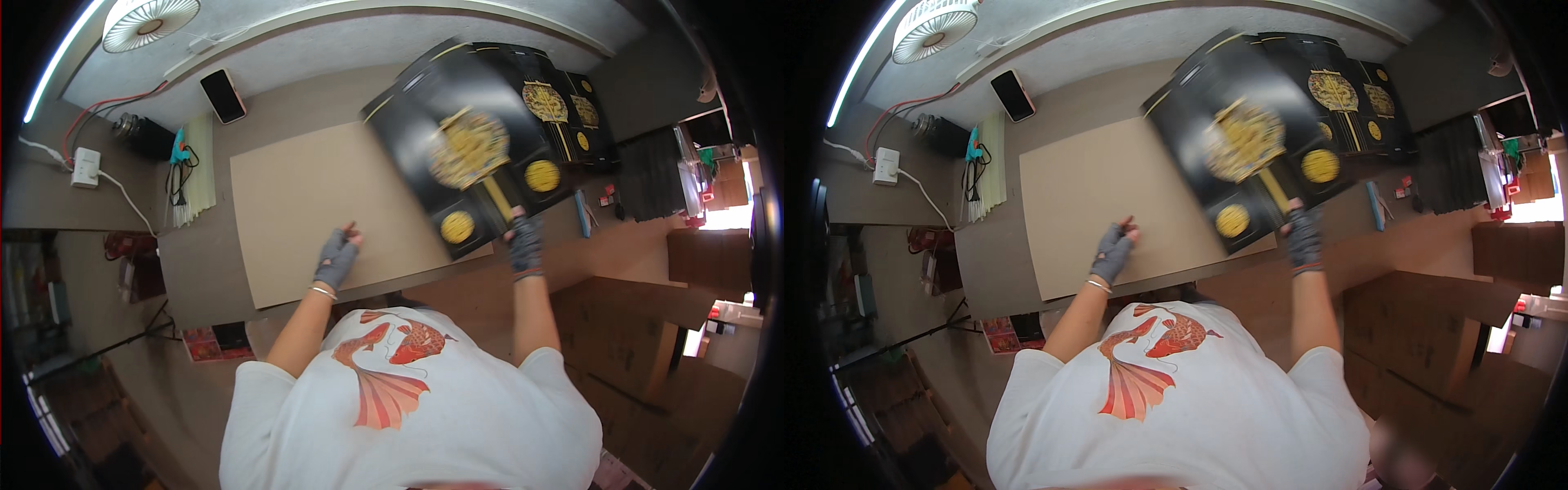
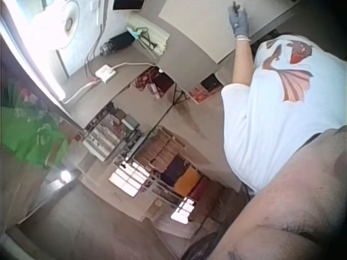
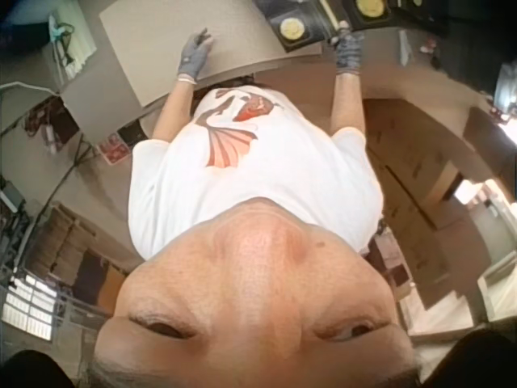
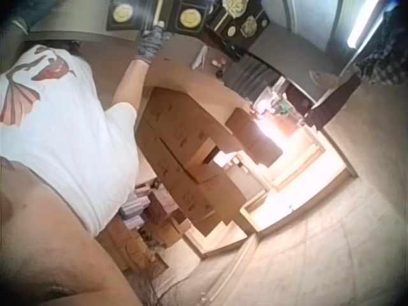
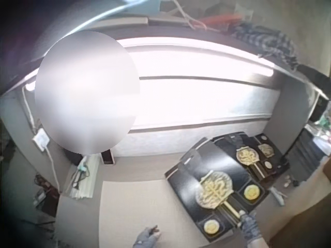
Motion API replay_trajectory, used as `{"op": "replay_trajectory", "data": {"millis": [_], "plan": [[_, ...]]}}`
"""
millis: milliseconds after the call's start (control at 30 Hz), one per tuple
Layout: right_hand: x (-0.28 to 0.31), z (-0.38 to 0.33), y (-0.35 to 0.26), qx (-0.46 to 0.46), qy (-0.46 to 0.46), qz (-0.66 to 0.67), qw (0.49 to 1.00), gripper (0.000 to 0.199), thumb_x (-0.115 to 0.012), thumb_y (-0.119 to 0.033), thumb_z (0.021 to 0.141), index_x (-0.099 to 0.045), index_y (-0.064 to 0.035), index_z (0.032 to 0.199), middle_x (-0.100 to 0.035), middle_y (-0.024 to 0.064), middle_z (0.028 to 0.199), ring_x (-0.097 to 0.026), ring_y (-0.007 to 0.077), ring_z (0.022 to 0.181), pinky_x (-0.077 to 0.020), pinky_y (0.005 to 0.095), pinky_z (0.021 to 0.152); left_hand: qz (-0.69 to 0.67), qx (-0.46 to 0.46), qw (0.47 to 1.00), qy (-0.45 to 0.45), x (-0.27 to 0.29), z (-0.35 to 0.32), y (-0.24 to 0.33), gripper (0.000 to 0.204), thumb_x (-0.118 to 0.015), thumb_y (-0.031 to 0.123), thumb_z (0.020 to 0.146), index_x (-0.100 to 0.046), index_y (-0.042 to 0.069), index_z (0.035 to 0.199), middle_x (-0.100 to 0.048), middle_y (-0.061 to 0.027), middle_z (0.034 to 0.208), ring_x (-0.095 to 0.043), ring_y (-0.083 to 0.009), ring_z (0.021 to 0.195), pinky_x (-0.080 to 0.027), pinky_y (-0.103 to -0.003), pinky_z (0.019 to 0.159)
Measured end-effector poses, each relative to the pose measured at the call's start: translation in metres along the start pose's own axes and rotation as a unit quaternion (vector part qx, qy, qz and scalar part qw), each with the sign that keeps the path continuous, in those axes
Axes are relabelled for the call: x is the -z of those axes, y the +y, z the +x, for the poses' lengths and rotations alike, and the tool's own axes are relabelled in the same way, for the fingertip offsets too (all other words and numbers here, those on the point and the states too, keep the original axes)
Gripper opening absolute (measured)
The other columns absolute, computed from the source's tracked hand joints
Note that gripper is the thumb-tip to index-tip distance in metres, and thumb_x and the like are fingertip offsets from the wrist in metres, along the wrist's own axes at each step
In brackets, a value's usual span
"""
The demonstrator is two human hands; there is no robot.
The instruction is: Fold flat printed cardboard sheets into product packaging boxes and stack them.
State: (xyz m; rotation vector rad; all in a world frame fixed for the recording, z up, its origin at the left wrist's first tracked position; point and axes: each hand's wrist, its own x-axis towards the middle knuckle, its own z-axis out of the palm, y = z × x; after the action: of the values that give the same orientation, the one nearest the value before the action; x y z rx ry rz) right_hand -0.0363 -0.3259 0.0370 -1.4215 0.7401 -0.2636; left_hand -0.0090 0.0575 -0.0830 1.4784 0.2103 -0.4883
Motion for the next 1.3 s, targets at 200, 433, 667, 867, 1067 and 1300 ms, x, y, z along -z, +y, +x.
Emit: {"op": "replay_trajectory", "data": {"millis": [200, 433, 667, 867, 1067, 1300], "plan": [[0.104, 0.140, -0.067, -0.016, 0.030, 0.127, 0.991, 0.011, -0.066, -0.021, 0.094, -0.056, -0.0193, 0.099, -0.050, -0.0047, 0.071, -0.047, 0.0062, 0.051, -0.0416, 0.0213, 0.043, 0.550, -0.013, 0.791, 0.266, 0.109, -0.036, 0.045, 0.072, -0.076, 0.034, 0.076, -0.050, 0.002, 0.135, -0.051, -0.0199, 0.127, -0.052, -0.0350, 0.115, -0.045, -0.044, 0.097], [0.078, 0.207, -0.036, -0.102, 0.097, 0.052, 0.989, 0.027, -0.067, -0.019, 0.093, -0.052, -0.0131, 0.115, -0.059, 0.0029, 0.088, -0.056, 0.0117, 0.062, -0.0424, 0.0264, 0.047, 0.532, 0.221, 0.726, 0.376, 0.145, -0.064, 0.036, 0.101, -0.080, 0.042, 0.064, -0.035, 0.002, 0.145, -0.041, -0.0238, 0.137, -0.041, -0.0405, 0.128, -0.038, -0.041, 0.107], [0.070, 0.129, 0.142, 0.198, -0.044, -0.421, 0.884, 0.050, -0.071, -0.029, 0.087, -0.053, -0.0036, 0.126, -0.060, 0.0109, 0.114, -0.059, 0.0195, 0.102, -0.0492, 0.0308, 0.086, 0.455, 0.126, 0.801, 0.367, 0.143, -0.056, 0.023, 0.096, -0.081, 0.035, 0.063, -0.036, 0.004, 0.143, -0.042, -0.0235, 0.137, -0.044, -0.0395, 0.127, -0.039, -0.042, 0.106], [-0.004, 0.072, 0.088, -0.029, -0.160, -0.420, 0.893, 0.072, -0.071, -0.013, 0.081, -0.039, 0.0027, 0.144, -0.049, 0.0172, 0.142, -0.044, 0.0201, 0.133, -0.0360, 0.0278, 0.106, 0.324, 0.017, 0.856, 0.402, 0.167, -0.067, 0.039, 0.075, -0.075, 0.023, 0.067, -0.042, 0.008, 0.133, -0.057, -0.0197, 0.123, -0.058, -0.0381, 0.111, -0.047, -0.042, 0.095], [-0.019, 0.042, 0.021, 0.053, -0.323, -0.185, 0.926, 0.073, -0.057, 0.008, 0.082, -0.031, -0.0041, 0.150, -0.045, 0.0104, 0.146, -0.041, 0.0186, 0.136, -0.0343, 0.0288, 0.107, 0.517, 0.169, 0.826, 0.146, 0.109, -0.093, 0.163, 0.091, -0.066, 0.020, 0.074, -0.021, 0.012, 0.153, -0.059, -0.0208, 0.125, -0.063, -0.0375, 0.104, -0.049, -0.043, 0.091], [-0.050, 0.001, -0.017, 0.183, -0.400, -0.167, 0.882, 0.075, -0.066, -0.017, 0.086, -0.029, -0.0073, 0.151, -0.043, 0.0101, 0.147, -0.039, 0.0209, 0.137, -0.0350, 0.0351, 0.108, 0.702, -0.170, 0.685, 0.089, 0.044, -0.053, 0.131, 0.096, -0.060, 0.075, 0.073, -0.029, 0.032, 0.153, -0.021, -0.0226, 0.157, -0.021, -0.0474, 0.143, -0.021, -0.062, 0.111]]}}
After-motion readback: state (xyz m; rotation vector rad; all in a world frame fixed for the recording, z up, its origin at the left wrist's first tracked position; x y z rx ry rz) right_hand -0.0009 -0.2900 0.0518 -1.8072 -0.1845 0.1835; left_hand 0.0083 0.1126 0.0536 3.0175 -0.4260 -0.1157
